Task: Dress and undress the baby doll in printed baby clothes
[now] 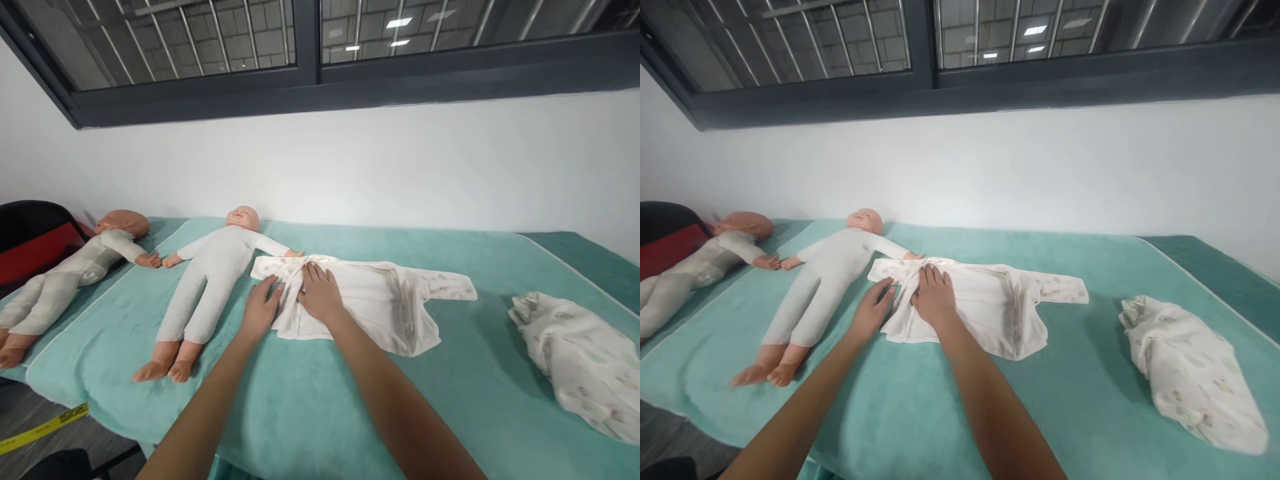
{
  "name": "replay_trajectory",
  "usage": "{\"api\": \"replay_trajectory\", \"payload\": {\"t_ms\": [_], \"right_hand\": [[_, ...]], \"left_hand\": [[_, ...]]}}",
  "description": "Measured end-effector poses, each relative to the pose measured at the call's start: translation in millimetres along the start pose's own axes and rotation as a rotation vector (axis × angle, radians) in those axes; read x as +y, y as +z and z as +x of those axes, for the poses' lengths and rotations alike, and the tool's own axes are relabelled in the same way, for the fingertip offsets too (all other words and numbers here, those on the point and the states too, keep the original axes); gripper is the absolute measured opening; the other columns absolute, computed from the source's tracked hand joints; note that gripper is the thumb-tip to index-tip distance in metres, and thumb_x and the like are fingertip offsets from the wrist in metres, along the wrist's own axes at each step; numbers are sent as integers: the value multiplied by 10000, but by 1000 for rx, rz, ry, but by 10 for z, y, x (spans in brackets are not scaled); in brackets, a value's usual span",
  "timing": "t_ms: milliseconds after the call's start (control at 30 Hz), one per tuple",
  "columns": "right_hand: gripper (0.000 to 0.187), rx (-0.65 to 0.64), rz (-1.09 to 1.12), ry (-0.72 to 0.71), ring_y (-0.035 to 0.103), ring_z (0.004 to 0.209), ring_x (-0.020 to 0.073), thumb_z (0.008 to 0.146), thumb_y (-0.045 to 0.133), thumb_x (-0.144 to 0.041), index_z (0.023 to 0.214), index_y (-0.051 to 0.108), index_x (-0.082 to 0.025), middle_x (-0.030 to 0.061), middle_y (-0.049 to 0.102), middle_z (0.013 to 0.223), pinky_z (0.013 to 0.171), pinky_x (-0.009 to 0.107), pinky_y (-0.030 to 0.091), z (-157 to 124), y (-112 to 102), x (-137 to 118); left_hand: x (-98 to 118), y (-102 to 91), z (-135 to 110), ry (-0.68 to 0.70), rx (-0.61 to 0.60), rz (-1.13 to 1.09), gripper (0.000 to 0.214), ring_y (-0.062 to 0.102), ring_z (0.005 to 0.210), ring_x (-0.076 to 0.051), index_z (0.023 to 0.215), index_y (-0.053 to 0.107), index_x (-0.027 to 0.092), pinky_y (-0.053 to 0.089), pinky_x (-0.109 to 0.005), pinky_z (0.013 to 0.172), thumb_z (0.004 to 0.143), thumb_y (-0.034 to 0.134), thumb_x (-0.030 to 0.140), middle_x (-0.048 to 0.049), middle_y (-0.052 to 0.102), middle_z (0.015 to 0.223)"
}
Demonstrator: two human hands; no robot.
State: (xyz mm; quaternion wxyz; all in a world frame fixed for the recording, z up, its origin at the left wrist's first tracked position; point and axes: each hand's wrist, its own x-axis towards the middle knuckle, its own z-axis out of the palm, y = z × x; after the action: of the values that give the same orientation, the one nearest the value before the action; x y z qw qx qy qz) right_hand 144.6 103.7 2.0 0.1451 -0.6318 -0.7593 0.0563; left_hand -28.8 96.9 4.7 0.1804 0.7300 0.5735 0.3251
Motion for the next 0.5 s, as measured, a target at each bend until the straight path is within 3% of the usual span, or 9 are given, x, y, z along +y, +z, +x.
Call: {"api": "replay_trajectory", "payload": {"t_ms": [100,267,367,500], "right_hand": [[609,43,17,29,258,1456,272,948,403,-335,1491,332,-68,170,319,1568,1167,482,176,-15,-45,-32],[454,70,17,41,308,1429,278,971,391,-277,1383,480,-109,167,405,1521,1148,497,216,-238,-166,-76],[399,97,29,-75,367,1390,273,967,443,-304,1325,538,-157,137,458,1488,1136,490,249,-652,-241,-7],[374,161,4,-196,470,1283,280,943,530,-389,1246,592,-179,130,548,1391,1069,460,346,-1388,-401,318]], "left_hand": [[34,-59,-267,19,-16,-165,497,569,1220,-247,1318,518,166,454,-419,1040,929,452,467,-143,600,1321],[204,-43,-675,311,-35,174,541,367,1396,-323,1364,502,247,317,-550,1139,857,603,406,-124,412,1504],[299,-55,-764,503,-99,307,427,332,1420,-292,1312,555,277,236,-557,1184,886,528,259,-70,467,1475],[304,-69,-758,573,-133,319,405,365,1399,-270,1170,640,255,279,-523,1173,840,464,97,-37,560,1392]]}}
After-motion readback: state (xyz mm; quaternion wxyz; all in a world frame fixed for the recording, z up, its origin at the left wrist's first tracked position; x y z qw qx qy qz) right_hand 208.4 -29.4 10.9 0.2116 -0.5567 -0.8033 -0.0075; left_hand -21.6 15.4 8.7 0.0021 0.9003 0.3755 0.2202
